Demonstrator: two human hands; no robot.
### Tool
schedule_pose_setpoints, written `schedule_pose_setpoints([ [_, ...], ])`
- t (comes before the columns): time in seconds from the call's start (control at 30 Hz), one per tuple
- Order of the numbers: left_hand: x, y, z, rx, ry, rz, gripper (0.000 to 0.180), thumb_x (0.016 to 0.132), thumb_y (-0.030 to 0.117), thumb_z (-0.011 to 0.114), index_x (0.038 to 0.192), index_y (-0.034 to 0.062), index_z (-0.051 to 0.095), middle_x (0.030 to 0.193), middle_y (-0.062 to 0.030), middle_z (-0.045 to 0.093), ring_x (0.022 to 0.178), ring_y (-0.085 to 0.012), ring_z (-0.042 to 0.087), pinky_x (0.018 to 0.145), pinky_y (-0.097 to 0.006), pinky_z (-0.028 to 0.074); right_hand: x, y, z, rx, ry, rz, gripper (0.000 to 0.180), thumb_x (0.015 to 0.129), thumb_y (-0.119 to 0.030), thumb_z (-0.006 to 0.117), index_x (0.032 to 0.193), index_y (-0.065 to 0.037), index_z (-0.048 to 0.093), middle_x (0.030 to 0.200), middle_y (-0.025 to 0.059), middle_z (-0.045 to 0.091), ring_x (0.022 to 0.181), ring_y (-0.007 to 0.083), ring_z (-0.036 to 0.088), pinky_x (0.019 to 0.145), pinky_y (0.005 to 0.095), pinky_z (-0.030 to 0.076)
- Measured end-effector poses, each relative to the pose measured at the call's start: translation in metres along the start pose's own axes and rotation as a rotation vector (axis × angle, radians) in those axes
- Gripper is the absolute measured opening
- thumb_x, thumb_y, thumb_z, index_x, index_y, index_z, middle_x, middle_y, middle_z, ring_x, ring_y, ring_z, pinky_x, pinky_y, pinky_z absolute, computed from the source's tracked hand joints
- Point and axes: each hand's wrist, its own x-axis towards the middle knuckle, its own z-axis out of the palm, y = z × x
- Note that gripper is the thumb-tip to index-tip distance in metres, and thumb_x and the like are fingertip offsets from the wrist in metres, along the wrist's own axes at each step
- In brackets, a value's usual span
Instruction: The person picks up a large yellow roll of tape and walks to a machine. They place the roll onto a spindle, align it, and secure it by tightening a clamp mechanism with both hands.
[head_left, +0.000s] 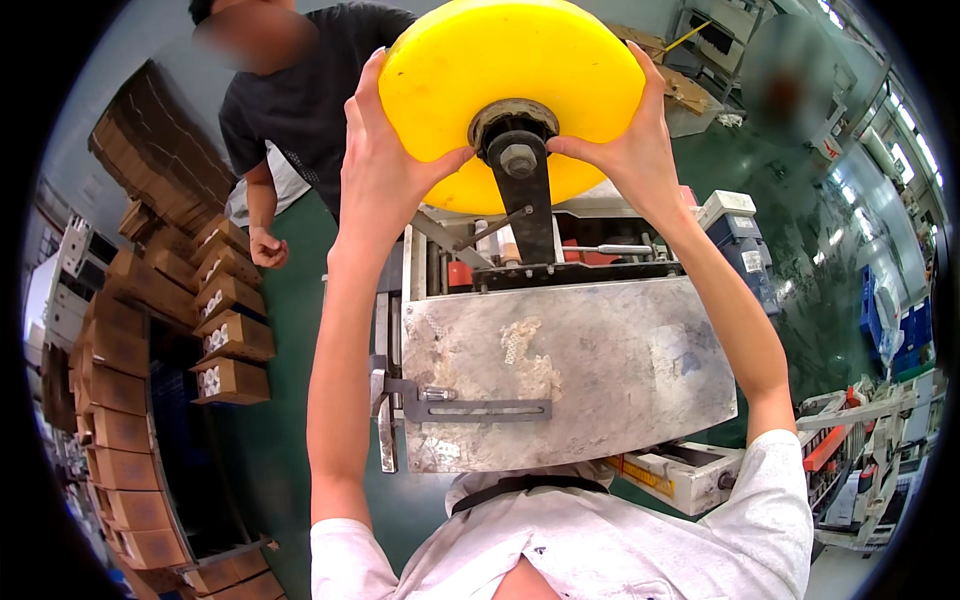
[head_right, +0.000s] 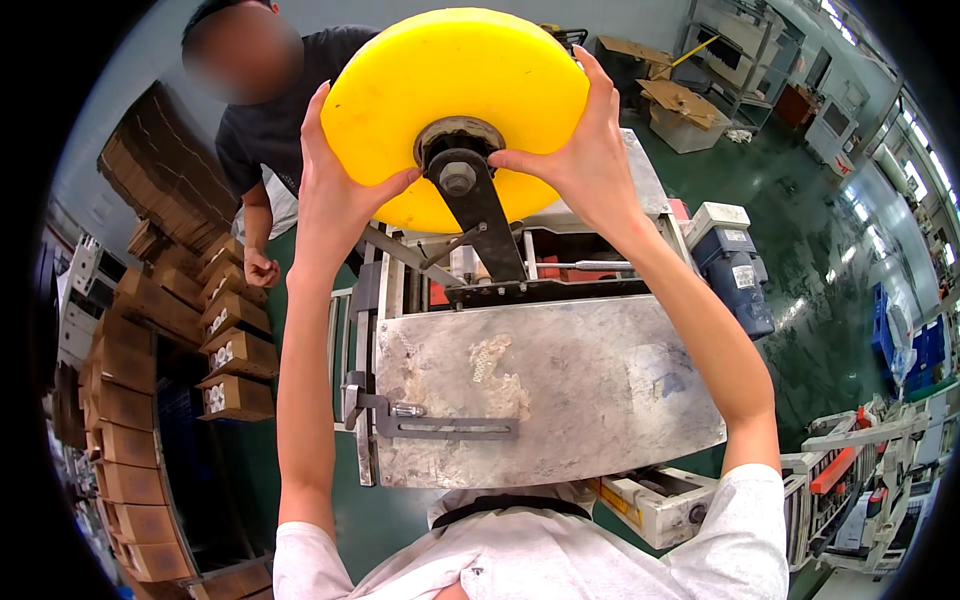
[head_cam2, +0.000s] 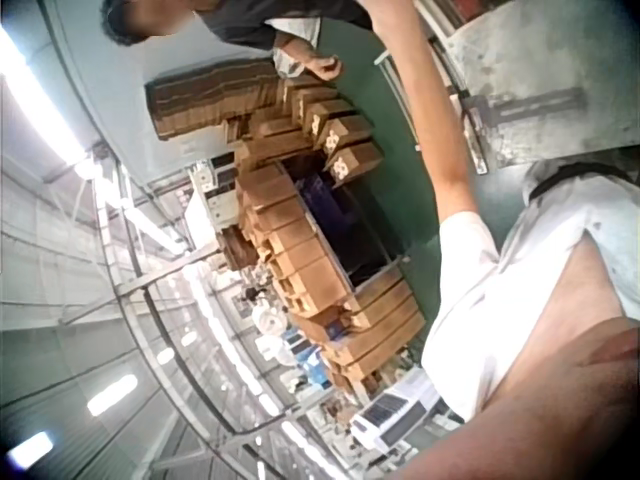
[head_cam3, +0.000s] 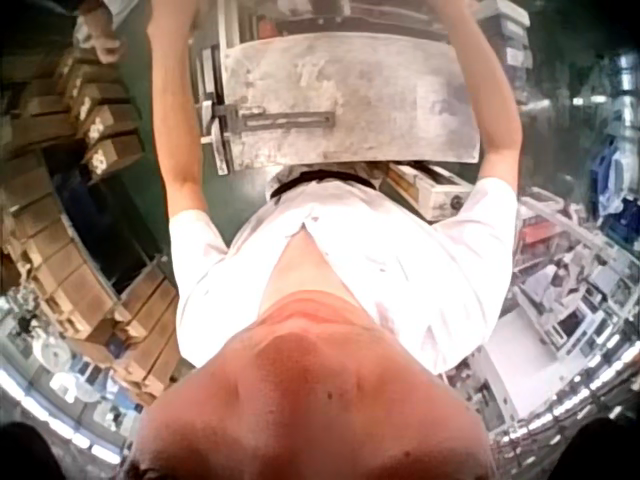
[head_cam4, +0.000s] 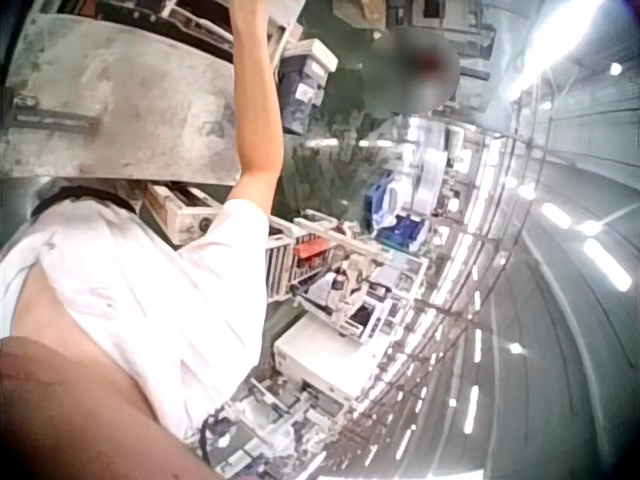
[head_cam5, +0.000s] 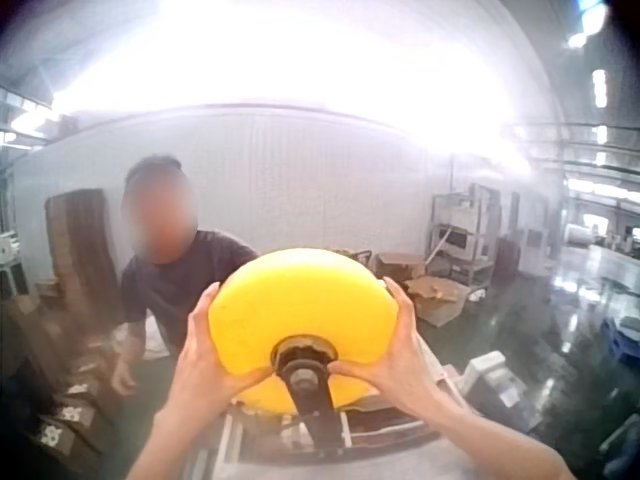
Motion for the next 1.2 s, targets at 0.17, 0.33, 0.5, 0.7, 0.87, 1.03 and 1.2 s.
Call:
schedule_pose_setpoints([
  [0.17, 0.001, 0.003, 0.0, -0.018, -0.005, -0.013, 0.119, 0.06, 0.023, 0.092, 0.15, 0.012, 0.016, 0.123, -0.0223, 0.048, 0.116, -0.0391, 0.052, 0.098, -0.046, 0.047, 0.0, -0.004, 0.001, -0.022, 0.036, 0.026, 0.112, 0.06, -0.036, 0.094, 0.144, -0.01, 0.024, 0.136, 0.0202, 0.039, 0.126, 0.0365, 0.045, 0.104, 0.0461, 0.043],
  [0.33, -0.002, 0.008, -0.001, -0.009, 0.009, -0.043, 0.116, 0.064, 0.027, 0.091, 0.151, 0.0102, 0.016, 0.136, -0.024, 0.04, 0.124, -0.0401, 0.05, 0.102, -0.046, 0.045, -0.004, -0.011, 0.002, -0.032, 0.066, 0.045, 0.109, 0.062, -0.035, 0.093, 0.144, -0.007, 0.026, 0.135, 0.0188, 0.043, 0.126, 0.0338, 0.048, 0.105, 0.0444, 0.043],
  [0.5, -0.006, 0.003, 0.007, 0.016, 0.045, -0.039, 0.118, 0.061, 0.023, 0.093, 0.149, 0.0109, 0.016, 0.123, -0.0246, 0.045, 0.119, -0.0434, 0.05, 0.099, -0.047, 0.046, -0.009, -0.015, 0.003, -0.068, 0.12, 0.015, 0.107, 0.062, -0.034, 0.093, 0.143, -0.006, 0.029, 0.133, 0.0184, 0.045, 0.123, 0.0328, 0.05, 0.104, 0.042, 0.044],
  [0.7, -0.001, -0.016, -0.01, -0.054, -0.042, 0.02, 0.097, 0.075, 0.039, 0.084, 0.147, 0.0083, 0.028, 0.129, -0.024, 0.053, 0.12, -0.0388, 0.054, 0.1, -0.046, 0.047, 0.0, -0.009, -0.002, 0.077, 0.046, 0.1, 0.096, 0.069, -0.032, 0.09, 0.142, -0.006, 0.034, 0.127, 0.0163, 0.052, 0.117, 0.0276, 0.055, 0.1, 0.0417, 0.046],
  [0.87, 0.008, -0.073, -0.031, -0.579, -0.247, -0.205, 0.069, 0.091, 0.048, 0.067, 0.138, 0.0021, 0.048, 0.123, -0.0189, 0.065, 0.12, -0.0293, 0.06, 0.103, -0.039, 0.045, 0.041, 0.042, -0.047, 0.389, -0.294, 0.335, 0.058, 0.1, -0.055, 0.047, 0.131, -0.007, 0.052, 0.119, 0.0024, 0.06, 0.115, 0.0117, 0.053, 0.101, 0.0303, 0.039],
  [1.03, 0.005, -0.087, -0.026, -0.64, -0.321, -0.173, 0.055, 0.097, 0.038, 0.062, 0.136, 0.0014, 0.05, 0.126, -0.0089, 0.062, 0.118, -0.0143, 0.056, 0.103, -0.03, 0.042, 0.095, 0.011, -0.045, 0.414, -0.576, 0.176, 0.065, 0.096, -0.06, 0.05, 0.125, -0.003, 0.057, 0.113, 0.0044, 0.062, 0.109, 0.0125, 0.056, 0.095, 0.0276, 0.041],
  [1.2, -0.02, -0.121, -0.009, -1.111, -0.189, -0.56, 0.068, 0.102, 0.057, 0.039, 0.138, 0.0007, 0.048, 0.133, -0.0096, 0.058, 0.126, -0.0178, 0.052, 0.109, -0.033, 0.036, 0.089, 0.014, -0.019, 0.355, -0.381, 0.231, 0.068, 0.093, -0.059, 0.054, 0.132, -0.003, 0.051, 0.119, 0.006, 0.061, 0.11, 0.0152, 0.058, 0.097, 0.0292, 0.043],
])
